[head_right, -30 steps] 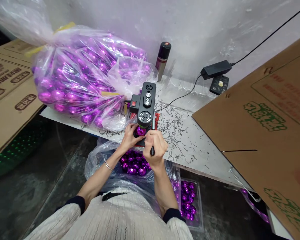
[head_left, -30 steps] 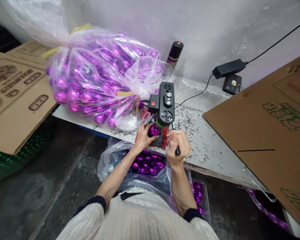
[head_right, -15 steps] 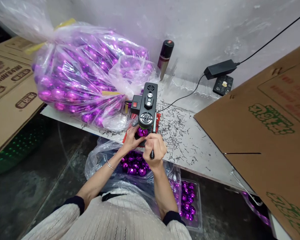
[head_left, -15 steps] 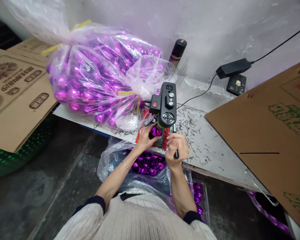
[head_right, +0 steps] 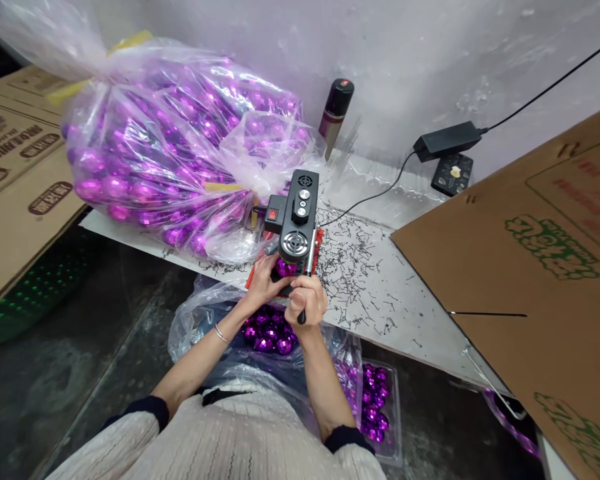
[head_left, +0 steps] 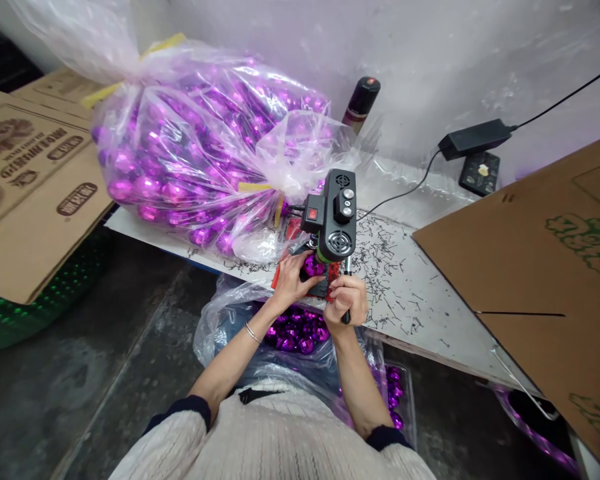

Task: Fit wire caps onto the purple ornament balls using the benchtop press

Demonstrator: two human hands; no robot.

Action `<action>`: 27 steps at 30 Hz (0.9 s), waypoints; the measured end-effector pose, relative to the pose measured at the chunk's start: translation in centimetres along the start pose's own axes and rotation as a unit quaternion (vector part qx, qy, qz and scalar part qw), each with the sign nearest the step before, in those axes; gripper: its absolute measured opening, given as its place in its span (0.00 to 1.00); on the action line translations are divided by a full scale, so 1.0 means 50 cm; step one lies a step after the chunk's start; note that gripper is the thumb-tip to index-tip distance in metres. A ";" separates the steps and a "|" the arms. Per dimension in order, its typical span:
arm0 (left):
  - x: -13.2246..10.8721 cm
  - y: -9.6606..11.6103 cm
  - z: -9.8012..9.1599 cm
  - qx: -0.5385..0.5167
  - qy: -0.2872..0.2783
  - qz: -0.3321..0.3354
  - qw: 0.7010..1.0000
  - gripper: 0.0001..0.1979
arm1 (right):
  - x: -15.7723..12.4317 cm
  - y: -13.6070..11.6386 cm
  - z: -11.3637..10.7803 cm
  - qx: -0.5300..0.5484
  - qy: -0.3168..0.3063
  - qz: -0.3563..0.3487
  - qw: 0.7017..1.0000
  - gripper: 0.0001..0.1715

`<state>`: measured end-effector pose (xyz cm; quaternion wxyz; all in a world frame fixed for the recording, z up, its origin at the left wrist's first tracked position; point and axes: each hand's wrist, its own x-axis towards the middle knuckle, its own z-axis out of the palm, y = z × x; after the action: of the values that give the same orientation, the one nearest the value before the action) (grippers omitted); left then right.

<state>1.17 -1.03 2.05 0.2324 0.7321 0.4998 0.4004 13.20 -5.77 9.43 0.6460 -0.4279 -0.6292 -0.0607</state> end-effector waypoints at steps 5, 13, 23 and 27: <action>0.001 0.003 -0.001 -0.005 0.015 0.024 1.000 0.30 | -0.005 -0.001 0.000 -0.011 -0.002 0.011 1.000 0.18; -0.002 0.002 0.002 0.005 0.021 0.033 0.999 0.30 | -0.009 -0.001 0.002 0.000 0.004 0.014 1.000 0.18; -0.004 -0.005 0.007 -0.001 0.028 0.040 0.999 0.31 | -0.022 0.014 0.005 -0.048 -0.028 -0.045 0.997 0.17; 0.004 -0.004 0.007 0.002 0.017 0.030 0.999 0.31 | 0.020 -0.018 0.001 -0.017 0.001 0.027 1.000 0.19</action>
<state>1.39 -0.74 1.76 0.2105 0.7404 0.4822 0.4183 12.81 -5.87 10.72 0.6411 -0.4550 -0.6156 -0.0545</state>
